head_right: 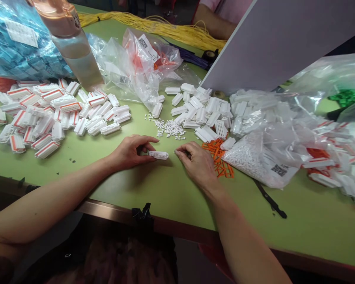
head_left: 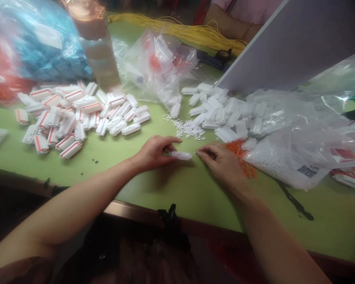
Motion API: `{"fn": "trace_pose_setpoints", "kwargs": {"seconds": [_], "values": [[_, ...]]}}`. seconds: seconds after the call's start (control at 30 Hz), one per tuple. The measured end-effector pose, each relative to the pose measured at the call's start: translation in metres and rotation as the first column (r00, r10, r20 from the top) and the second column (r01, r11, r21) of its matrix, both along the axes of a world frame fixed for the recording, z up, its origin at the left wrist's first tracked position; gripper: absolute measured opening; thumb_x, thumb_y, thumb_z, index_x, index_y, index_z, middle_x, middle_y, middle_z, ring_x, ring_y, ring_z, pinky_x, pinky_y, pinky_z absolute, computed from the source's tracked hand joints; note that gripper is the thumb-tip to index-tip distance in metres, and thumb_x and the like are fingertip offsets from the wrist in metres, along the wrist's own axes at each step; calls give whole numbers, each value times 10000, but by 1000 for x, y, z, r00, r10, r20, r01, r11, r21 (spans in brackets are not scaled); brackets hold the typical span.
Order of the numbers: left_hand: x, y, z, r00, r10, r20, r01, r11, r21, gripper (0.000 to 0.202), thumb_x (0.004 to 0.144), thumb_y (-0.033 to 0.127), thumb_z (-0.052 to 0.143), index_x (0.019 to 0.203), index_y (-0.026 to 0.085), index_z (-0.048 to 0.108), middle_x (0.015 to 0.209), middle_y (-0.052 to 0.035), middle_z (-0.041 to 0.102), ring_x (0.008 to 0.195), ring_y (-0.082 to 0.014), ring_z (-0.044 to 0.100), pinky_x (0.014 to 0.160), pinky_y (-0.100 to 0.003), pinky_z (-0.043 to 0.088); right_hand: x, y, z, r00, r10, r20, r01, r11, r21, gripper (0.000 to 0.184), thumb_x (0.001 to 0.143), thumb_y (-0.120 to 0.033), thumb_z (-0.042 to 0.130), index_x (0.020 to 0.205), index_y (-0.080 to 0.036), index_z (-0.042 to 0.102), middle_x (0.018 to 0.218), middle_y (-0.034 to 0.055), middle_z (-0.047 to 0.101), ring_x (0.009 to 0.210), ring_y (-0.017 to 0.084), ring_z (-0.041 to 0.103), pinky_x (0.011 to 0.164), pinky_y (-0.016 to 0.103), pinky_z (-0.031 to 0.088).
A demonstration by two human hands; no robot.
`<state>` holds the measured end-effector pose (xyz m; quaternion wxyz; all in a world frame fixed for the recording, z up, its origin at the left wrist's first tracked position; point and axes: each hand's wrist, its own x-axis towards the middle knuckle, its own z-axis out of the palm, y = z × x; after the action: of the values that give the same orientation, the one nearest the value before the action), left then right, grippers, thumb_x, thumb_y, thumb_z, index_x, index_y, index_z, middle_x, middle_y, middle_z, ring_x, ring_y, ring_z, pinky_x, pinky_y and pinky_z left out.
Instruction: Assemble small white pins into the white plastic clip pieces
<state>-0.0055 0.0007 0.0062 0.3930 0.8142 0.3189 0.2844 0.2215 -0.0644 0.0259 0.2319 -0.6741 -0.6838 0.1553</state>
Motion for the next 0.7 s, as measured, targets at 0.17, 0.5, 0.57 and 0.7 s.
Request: {"fn": "trace_pose_setpoints", "kwargs": {"seconds": [0.17,0.5,0.57,0.7], "values": [[1,1,-1,1000,-13,9,13,1000,8,416,712,250,753,1099,139,649,824,-13,741,650,-79,579,694,-205,485,-15,-5,9,989,124,-86,-107,978,177,131,876,-337,589,821,-226,630,836,27,662,745,167,604,654,316,439],[3,0,-5,999,-17,31,16,999,33,404,729,297,742,1094,148,651,801,-4,741,615,-68,563,675,-200,471,-38,-3,0,967,238,96,-256,920,298,133,910,-299,565,823,-224,634,806,22,692,780,167,616,691,330,381],[3,-1,-5,999,-14,31,13,999,34,399,734,315,738,1088,152,653,793,-1,741,613,-69,568,686,-205,474,-39,-4,0,964,229,136,-260,919,295,149,917,-306,558,822,-224,639,811,21,697,788,165,617,699,331,365],[4,-1,-6,1000,-4,24,3,999,50,394,734,336,737,1075,157,655,795,-3,742,612,-72,575,712,-221,482,-42,-7,4,947,204,248,-269,926,265,180,939,-318,525,841,-234,652,834,15,708,807,163,609,722,340,326]]}}
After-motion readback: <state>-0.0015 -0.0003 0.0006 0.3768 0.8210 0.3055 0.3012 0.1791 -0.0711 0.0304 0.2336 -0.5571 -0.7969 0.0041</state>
